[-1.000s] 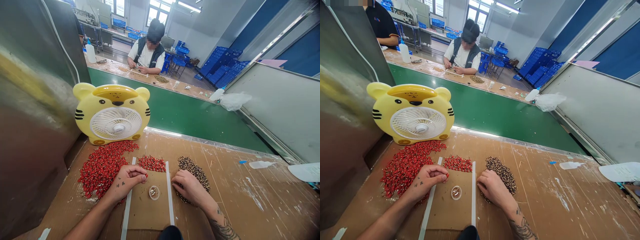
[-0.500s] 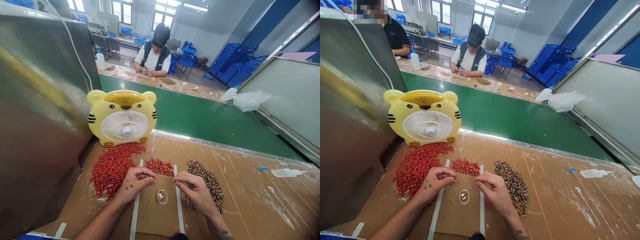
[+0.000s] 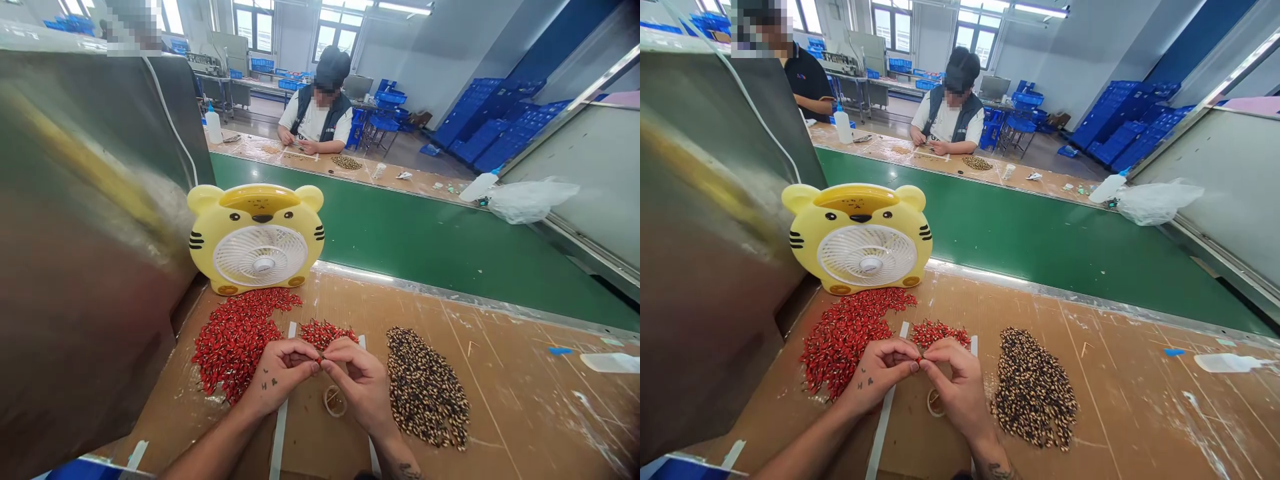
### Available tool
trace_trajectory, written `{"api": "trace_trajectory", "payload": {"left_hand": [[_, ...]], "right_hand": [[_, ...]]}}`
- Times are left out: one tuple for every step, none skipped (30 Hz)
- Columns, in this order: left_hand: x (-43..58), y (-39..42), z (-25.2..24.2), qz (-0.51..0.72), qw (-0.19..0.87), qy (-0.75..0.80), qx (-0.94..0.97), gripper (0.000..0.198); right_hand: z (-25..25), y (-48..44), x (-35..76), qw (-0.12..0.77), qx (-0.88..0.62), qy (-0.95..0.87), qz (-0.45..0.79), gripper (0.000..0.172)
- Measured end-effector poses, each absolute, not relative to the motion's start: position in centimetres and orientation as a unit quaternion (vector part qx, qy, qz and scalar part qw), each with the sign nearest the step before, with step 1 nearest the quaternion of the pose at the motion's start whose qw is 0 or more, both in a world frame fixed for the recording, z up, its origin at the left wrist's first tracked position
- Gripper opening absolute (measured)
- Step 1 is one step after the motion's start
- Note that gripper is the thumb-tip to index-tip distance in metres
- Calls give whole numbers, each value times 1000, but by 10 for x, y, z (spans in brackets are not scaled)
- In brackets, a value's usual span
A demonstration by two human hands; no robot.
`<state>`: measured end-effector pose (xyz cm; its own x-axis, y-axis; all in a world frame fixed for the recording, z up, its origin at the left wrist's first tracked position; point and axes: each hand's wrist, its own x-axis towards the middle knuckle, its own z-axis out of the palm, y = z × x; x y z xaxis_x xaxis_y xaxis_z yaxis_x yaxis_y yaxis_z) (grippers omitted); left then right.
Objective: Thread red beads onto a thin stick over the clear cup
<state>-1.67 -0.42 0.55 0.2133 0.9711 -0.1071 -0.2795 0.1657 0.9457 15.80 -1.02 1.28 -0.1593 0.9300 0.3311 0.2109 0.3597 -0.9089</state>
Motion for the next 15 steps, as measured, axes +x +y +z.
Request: {"api": "trace_trajectory", "payload": {"left_hand": [[-17, -4, 5, 483, 650, 399, 430, 14], [-17, -5, 4, 485, 651, 396, 429, 13], [-17, -5, 3, 487, 651, 394, 430, 12], [-17, -5, 2, 489, 650, 392, 430, 10], [-18, -5, 2, 491, 650, 390, 430, 9], [-18, -5, 1, 492, 649, 388, 431, 8], [-18, -5, 1, 494, 648, 388, 431, 7], [-18, -5, 0, 494, 646, 389, 433, 6], [-18, -5, 0, 493, 642, 393, 436, 5], [-18, -5, -1, 492, 638, 397, 439, 5], [-17, -5, -2, 490, 633, 403, 444, 5], [-17, -6, -3, 487, 627, 410, 449, 5], [-17, -6, -4, 484, 619, 417, 455, 5], [-17, -6, -5, 483, 611, 425, 463, 5], [-17, -7, -6, 481, 600, 431, 473, 5]], "right_hand": [[12, -10, 157, 483, -427, -668, 371, 4], [12, -10, 156, 480, -426, -671, 370, 4], [11, -10, 156, 478, -425, -675, 368, 4], [11, -10, 155, 477, -425, -678, 364, 4], [10, -10, 155, 477, -425, -680, 359, 5], [10, -10, 155, 477, -423, -684, 354, 6], [11, -10, 156, 477, -420, -688, 350, 7], [11, -9, 156, 476, -418, -692, 346, 8], [12, -9, 157, 473, -416, -697, 343, 9], [13, -9, 157, 469, -414, -702, 340, 9], [15, -9, 158, 465, -411, -708, 337, 10], [16, -9, 158, 462, -408, -714, 332, 11], [18, -9, 159, 460, -405, -720, 327, 11], [19, -9, 159, 457, -403, -725, 320, 12], [20, -10, 160, 454, -404, -729, 314, 13]]}}
